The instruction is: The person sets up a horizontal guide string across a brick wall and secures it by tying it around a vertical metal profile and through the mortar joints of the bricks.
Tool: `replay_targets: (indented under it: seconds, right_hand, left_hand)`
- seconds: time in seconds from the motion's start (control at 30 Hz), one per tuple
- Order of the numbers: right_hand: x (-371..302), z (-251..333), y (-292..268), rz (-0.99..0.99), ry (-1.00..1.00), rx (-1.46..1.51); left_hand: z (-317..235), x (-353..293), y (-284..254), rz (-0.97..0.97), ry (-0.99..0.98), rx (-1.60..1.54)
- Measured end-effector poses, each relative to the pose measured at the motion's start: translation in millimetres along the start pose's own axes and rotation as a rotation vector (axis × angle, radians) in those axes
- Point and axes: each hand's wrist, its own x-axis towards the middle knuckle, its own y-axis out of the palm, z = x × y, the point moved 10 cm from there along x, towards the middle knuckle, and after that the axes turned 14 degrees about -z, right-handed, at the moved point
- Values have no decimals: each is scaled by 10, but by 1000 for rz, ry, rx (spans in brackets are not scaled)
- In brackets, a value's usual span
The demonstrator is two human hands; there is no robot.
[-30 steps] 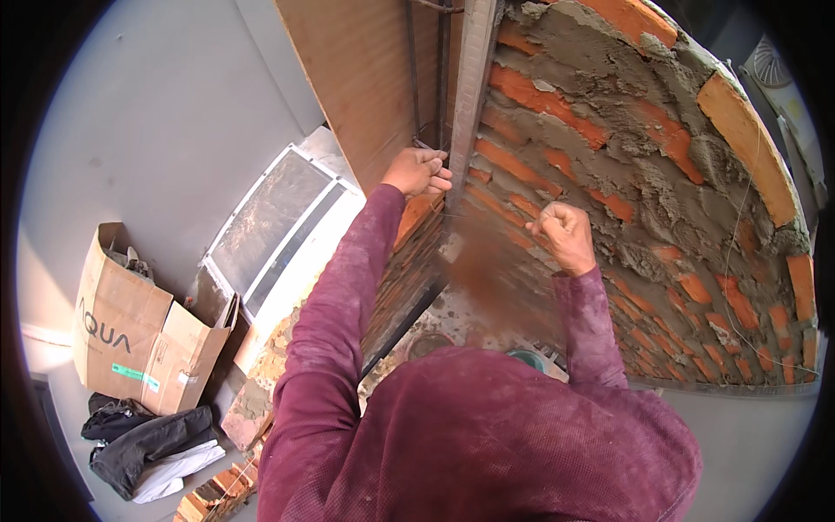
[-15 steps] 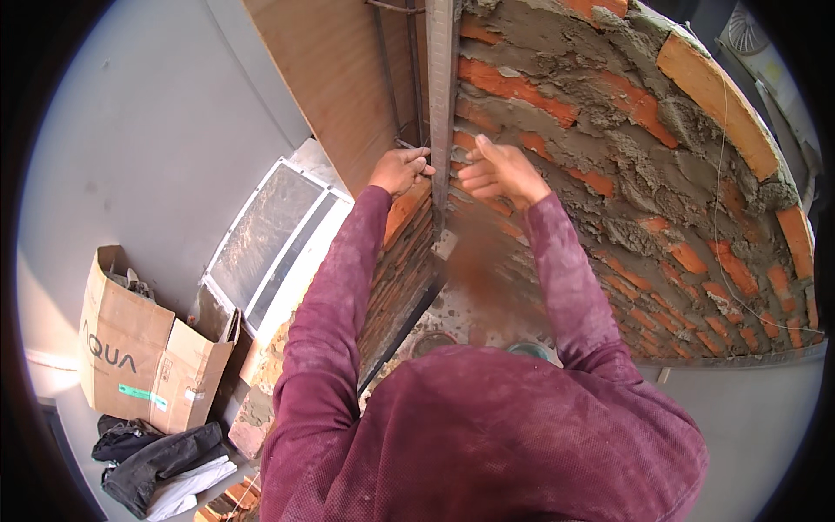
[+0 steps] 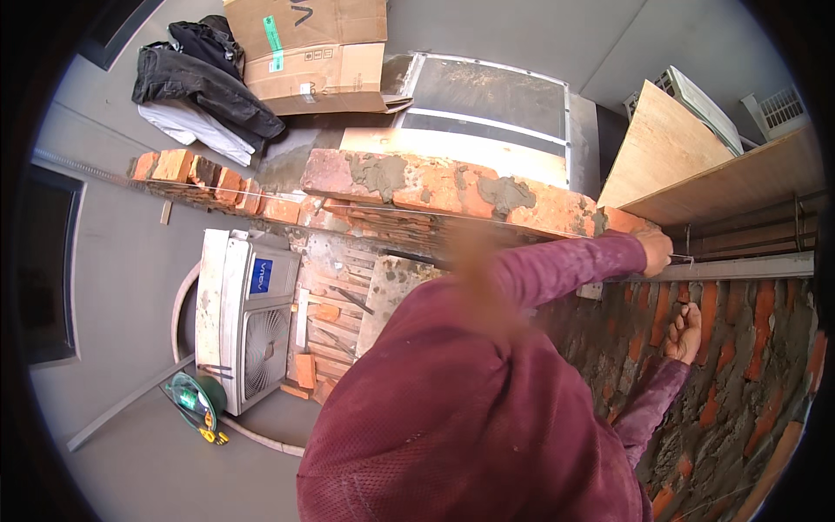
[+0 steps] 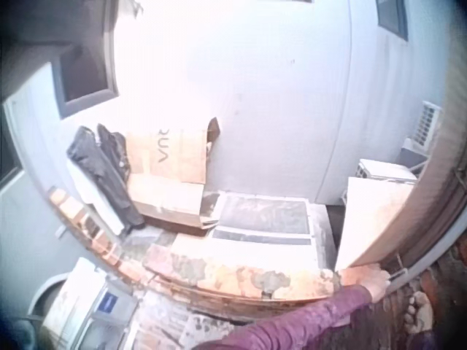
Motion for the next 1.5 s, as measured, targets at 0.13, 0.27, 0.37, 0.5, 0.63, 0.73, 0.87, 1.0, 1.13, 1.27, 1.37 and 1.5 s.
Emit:
replay_targets:
  seconds: [0.13,0.27,0.37,0.5,0.63,0.73,0.87,1.0,1.13,1.27,1.37,1.5]
  right_hand:
    - [151,-64,73,118,11,24]
    - [108,-46,144,147,8,49]
    - [85,-47,217,191,18,64]
    - [17,-25,341,240,11,52]
    - [109,-77,320,290,30,87]
    - [167,-110,306,173,15,85]
    - [245,-108,355,179,44,138]
    - [333,-97,364,174,39,161]
    - [362,-121,367,196,54,175]
    - [330,-83,448,249,66,183]
    - [259,-73,525,194,64,170]
    - [172,-56,541,164,67,165]
  left_hand:
    - [523,-1034,-474,83,-173,83]
    - [1242,-1884,-806,-161,-251,150]
    - [1542,-2478,-1317,-300,-262,396]
    - [1887,-3271,-1909,-573,-251,656]
    - [2182,-3893,-2291,-805,-255,793]
    - [2385,-4222,-2507,-847,-349,899]
    - [2568,-4594,-2714,-939,-396,971]
    - [2692,-4746,-2894,-990,-340,1001]
    - [2726,-4765,-2955,-992,-290,966]
    - [2713,-4859,-2962,-1029,-318,912]
    - [2846,-5084,-2932,-982,-419,967]
    - [2618,-5037,-2934,-986,-419,1012]
